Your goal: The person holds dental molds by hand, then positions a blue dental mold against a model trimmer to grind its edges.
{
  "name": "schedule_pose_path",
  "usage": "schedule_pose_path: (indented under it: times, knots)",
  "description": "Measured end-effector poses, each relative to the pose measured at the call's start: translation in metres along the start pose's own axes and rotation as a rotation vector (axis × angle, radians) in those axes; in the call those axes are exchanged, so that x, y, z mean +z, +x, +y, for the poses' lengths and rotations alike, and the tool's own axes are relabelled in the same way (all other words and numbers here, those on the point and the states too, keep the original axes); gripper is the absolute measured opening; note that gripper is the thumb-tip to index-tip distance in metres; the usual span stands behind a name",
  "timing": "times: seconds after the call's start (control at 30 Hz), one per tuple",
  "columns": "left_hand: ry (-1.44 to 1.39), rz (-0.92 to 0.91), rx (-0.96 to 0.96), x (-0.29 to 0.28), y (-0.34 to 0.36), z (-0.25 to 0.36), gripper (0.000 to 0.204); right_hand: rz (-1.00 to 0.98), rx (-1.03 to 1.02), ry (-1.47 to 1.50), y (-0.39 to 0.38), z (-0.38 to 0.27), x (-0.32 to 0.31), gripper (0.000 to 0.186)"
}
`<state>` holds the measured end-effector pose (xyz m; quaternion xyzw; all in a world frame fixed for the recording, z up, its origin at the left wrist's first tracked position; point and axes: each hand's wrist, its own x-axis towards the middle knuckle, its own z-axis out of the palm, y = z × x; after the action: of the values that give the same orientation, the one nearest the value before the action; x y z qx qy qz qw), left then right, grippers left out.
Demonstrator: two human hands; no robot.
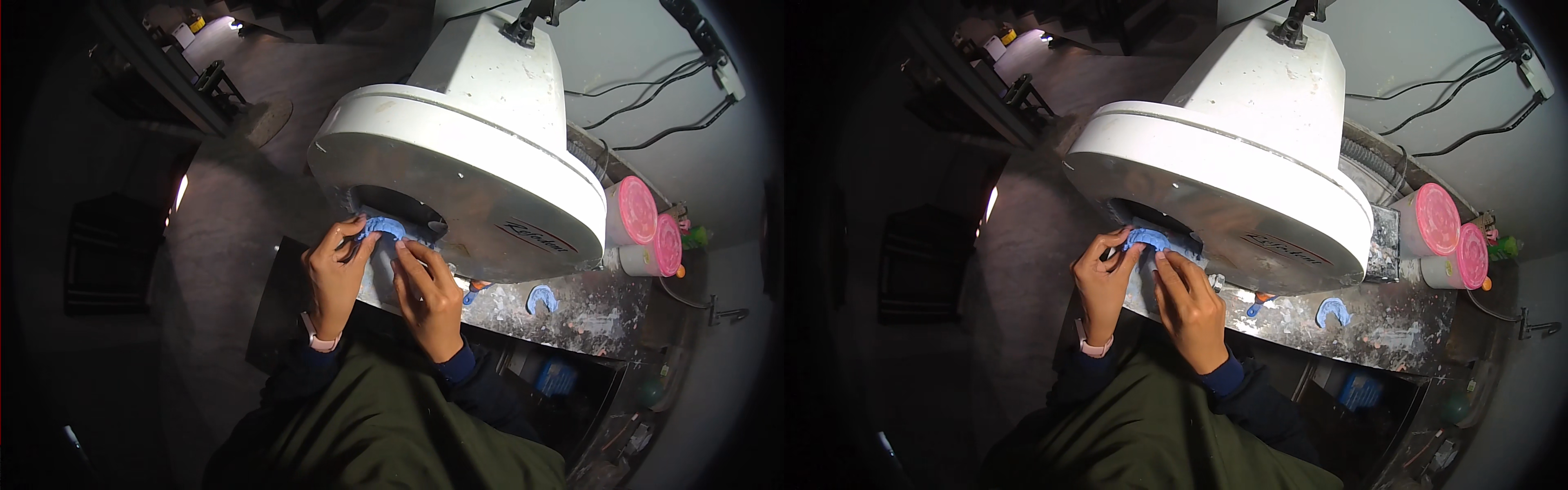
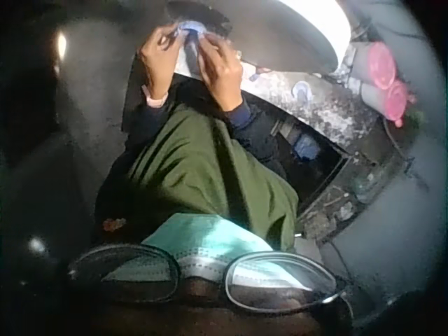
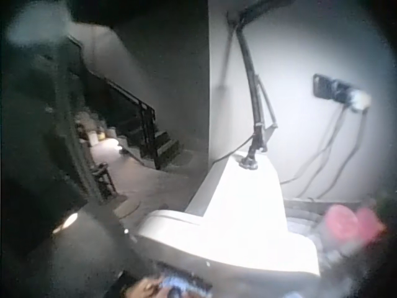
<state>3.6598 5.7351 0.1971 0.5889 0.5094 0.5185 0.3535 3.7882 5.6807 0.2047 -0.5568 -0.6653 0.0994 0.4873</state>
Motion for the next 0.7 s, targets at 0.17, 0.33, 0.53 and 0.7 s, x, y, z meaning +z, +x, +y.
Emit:
schedule_pose_path:
  times: [0.17,0.33,0.53,0.7]
  knots:
    - [0.167,0.127,0.203,0.004,0.008,0.004,0.018,-0.01,0.033,0.034,0.003,0.001,0.006,0.036]
    - [0.316,0.141,0.236,0.005,0.012,0.007,0.015,-0.021,-0.013,0.053,-0.006,-0.001,0.009,0.04]
    - [0.26,0.202,0.251,0.015,0.021,0.004,0.015,-0.135,0.039,0.08,-0.004,-0.007,0.011,0.059]
    - [0.279,0.193,0.207,0.021,0.024,0.012,0.015,-0.153,0.021,0.068,0.001,-0.002,0.009,0.057]
